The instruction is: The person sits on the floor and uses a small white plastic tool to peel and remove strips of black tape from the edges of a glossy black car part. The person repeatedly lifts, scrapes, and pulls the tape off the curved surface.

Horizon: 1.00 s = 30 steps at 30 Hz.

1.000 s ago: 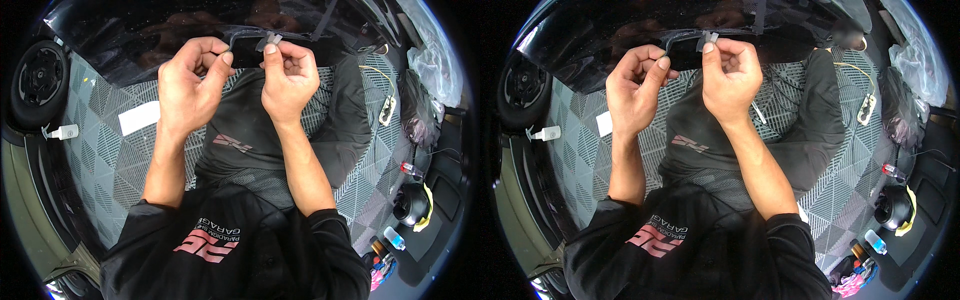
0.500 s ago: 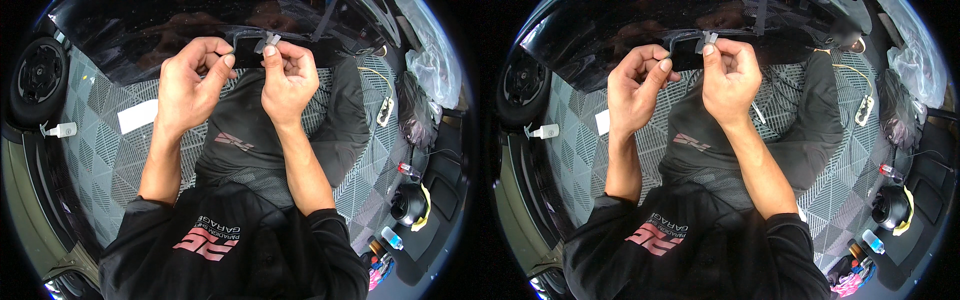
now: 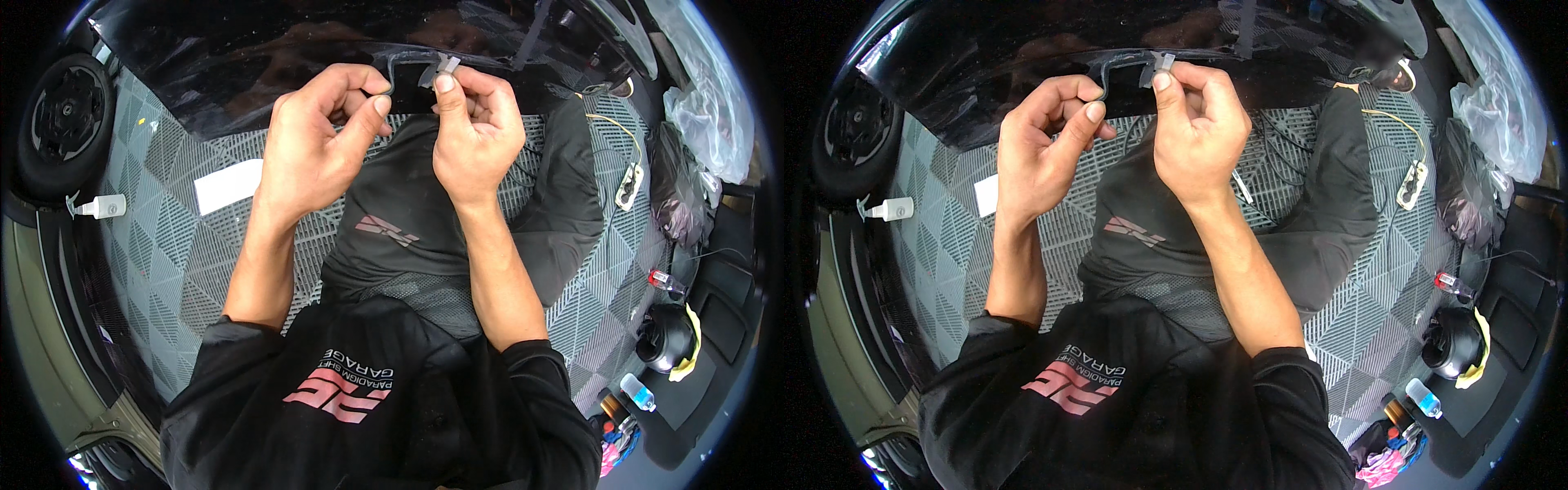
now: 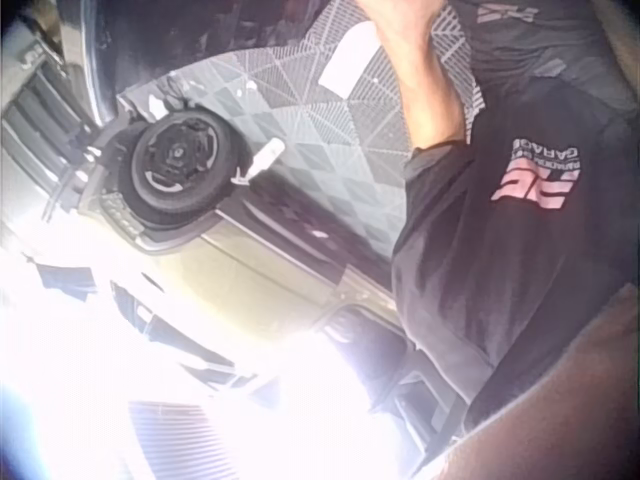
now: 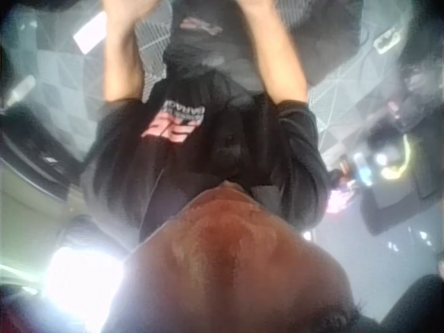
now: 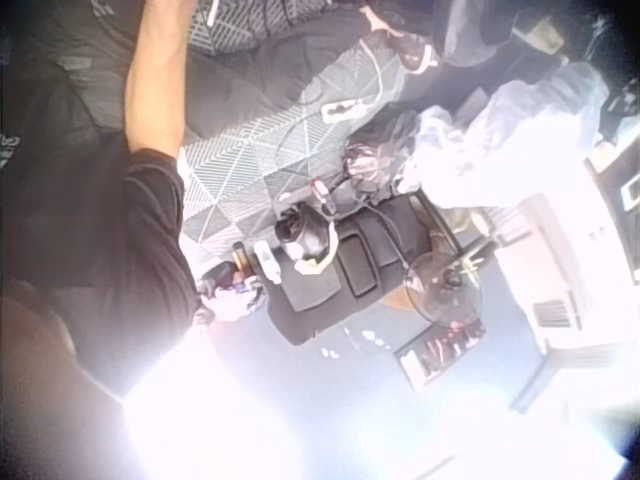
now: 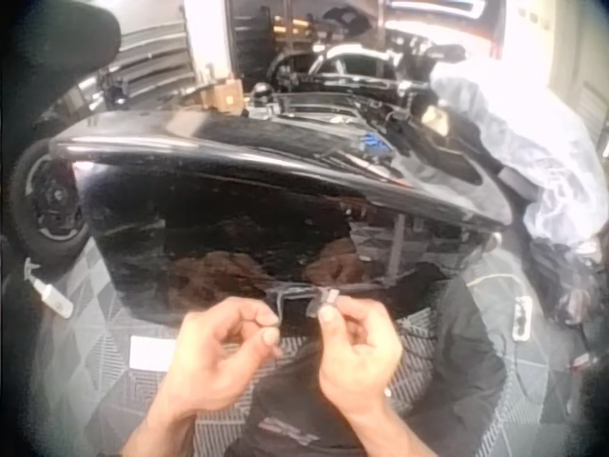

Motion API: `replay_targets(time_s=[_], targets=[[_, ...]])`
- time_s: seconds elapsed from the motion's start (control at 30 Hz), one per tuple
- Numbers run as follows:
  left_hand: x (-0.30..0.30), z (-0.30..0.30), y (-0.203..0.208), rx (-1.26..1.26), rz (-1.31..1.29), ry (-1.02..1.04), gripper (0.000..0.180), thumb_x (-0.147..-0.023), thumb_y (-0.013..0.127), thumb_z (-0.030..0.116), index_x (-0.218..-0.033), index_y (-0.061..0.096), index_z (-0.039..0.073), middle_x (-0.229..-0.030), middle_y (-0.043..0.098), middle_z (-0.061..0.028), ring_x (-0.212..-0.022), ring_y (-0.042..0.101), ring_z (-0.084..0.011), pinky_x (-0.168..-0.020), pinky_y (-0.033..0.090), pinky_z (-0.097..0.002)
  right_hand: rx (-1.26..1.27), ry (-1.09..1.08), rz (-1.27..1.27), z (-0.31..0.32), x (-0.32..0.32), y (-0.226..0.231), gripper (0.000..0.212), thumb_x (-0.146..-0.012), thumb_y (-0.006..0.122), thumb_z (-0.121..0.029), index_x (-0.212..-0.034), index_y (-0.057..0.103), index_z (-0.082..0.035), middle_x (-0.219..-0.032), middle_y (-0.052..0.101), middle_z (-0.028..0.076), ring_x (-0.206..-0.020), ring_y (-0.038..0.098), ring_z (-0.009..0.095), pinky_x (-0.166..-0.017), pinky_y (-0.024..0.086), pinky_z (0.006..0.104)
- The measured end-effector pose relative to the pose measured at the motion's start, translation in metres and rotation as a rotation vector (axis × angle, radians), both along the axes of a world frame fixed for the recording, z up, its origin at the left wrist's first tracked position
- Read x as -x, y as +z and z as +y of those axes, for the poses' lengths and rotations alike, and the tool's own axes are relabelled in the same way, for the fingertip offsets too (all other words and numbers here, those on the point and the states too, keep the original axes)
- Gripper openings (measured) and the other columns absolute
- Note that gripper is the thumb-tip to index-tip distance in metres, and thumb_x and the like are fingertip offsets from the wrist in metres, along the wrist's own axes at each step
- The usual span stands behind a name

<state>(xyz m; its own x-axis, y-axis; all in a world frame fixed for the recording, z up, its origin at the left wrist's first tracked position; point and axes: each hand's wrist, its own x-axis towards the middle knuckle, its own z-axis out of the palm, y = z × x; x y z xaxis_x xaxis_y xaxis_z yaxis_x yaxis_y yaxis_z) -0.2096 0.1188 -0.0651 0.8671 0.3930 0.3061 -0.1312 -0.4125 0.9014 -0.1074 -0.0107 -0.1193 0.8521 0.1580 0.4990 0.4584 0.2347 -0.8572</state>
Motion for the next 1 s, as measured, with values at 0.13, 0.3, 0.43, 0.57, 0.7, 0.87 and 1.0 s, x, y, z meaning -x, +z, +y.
replay_targets(time_s=[0.13, 0.3, 0.43, 0.57, 0.7, 0.87, 1.0], targets=[[0.000, 0.001, 0.000, -0.037, -0.007, -0.008, 0.015, -0.095, 0.069, 0.006, -0.108, 0.067, -0.002, -0.072, 0.072, -0.0071, -0.069, 0.071, -0.0109, -0.059, 0.053, -0.0239, -0.026, 0.033, -0.012, 0.001, -0.001, 0.000, 0.015, -0.096, 0.074, -0.007, -0.104, 0.066, 0.003, -0.092, 0.071, 0.006, -0.075, 0.065, 0.007, -0.068, 0.056, 0.0216], [0.001, 0.000, 0.001, -0.053, 0.014, 0.002, 0.016, -0.095, 0.069, 0.007, -0.108, 0.068, -0.001, -0.071, 0.072, -0.0080, -0.068, 0.071, -0.0111, -0.056, 0.052, -0.0241, -0.009, 0.010, -0.028, 0.003, 0.001, 0.003, 0.014, -0.097, 0.073, -0.007, -0.104, 0.066, 0.003, -0.091, 0.071, 0.005, -0.074, 0.064, 0.007, -0.066, 0.054, 0.0205], [0.003, 0.000, 0.000, -0.054, 0.017, 0.001, 0.016, -0.095, 0.069, 0.008, -0.109, 0.068, -0.001, -0.071, 0.072, -0.0078, -0.068, 0.071, -0.0108, -0.056, 0.052, -0.0240, -0.005, 0.035, 0.013, 0.002, 0.004, 0.005, 0.012, -0.097, 0.072, -0.005, -0.101, 0.067, 0.004, -0.089, 0.072, 0.006, -0.076, 0.064, 0.007, -0.066, 0.052, 0.0217], [0.001, 0.001, -0.004, -0.019, 0.005, 0.005, 0.017, -0.095, 0.069, 0.008, -0.109, 0.068, -0.001, -0.071, 0.072, -0.0068, -0.068, 0.071, -0.0102, -0.057, 0.052, -0.0233, 0.032, 0.029, 0.011, 0.002, 0.004, 0.004, 0.013, -0.097, 0.072, -0.006, -0.103, 0.066, 0.004, -0.090, 0.071, 0.005, -0.076, 0.064, 0.007, -0.067, 0.054, 0.0219], [-0.001, -0.001, -0.004, 0.027, 0.007, 0.071, 0.017, -0.096, 0.069, 0.008, -0.109, 0.068, -0.002, -0.072, 0.072, -0.0060, -0.068, 0.071, -0.0094, -0.059, 0.052, -0.0223, -0.067, 0.017, 0.064, 0.003, 0.002, 0.000, 0.015, -0.097, 0.073, -0.006, -0.105, 0.064, 0.003, -0.093, 0.070, 0.007, -0.079, 0.066, 0.008, -0.070, 0.059, 0.0234], [-0.006, -0.009, 0.003, 0.041, 0.007, 0.116, 0.017, -0.095, 0.071, 0.009, -0.109, 0.070, -0.002, -0.073, 0.072, -0.0058, -0.067, 0.070, -0.0079, -0.060, 0.052, -0.0220, -0.169, 0.014, 0.091, -0.001, 0.000, -0.002, 0.016, -0.097, 0.072, -0.006, -0.106, 0.064, 0.003, -0.094, 0.071, 0.007, -0.079, 0.066, 0.009, -0.071, 0.060, 0.0239], [0.005, -0.008, 0.012, 0.033, -0.038, 0.155, 0.018, -0.096, 0.072, 0.009, -0.109, 0.072, -0.003, -0.079, 0.073, -0.0052, -0.068, 0.068, -0.0074, -0.061, 0.052, -0.0216, -0.223, 0.006, 0.128, -0.002, 0.000, -0.001, 0.016, -0.097, 0.073, -0.007, -0.106, 0.064, 0.003, -0.093, 0.071, 0.007, -0.079, 0.067, 0.009, -0.070, 0.060, 0.0240]])
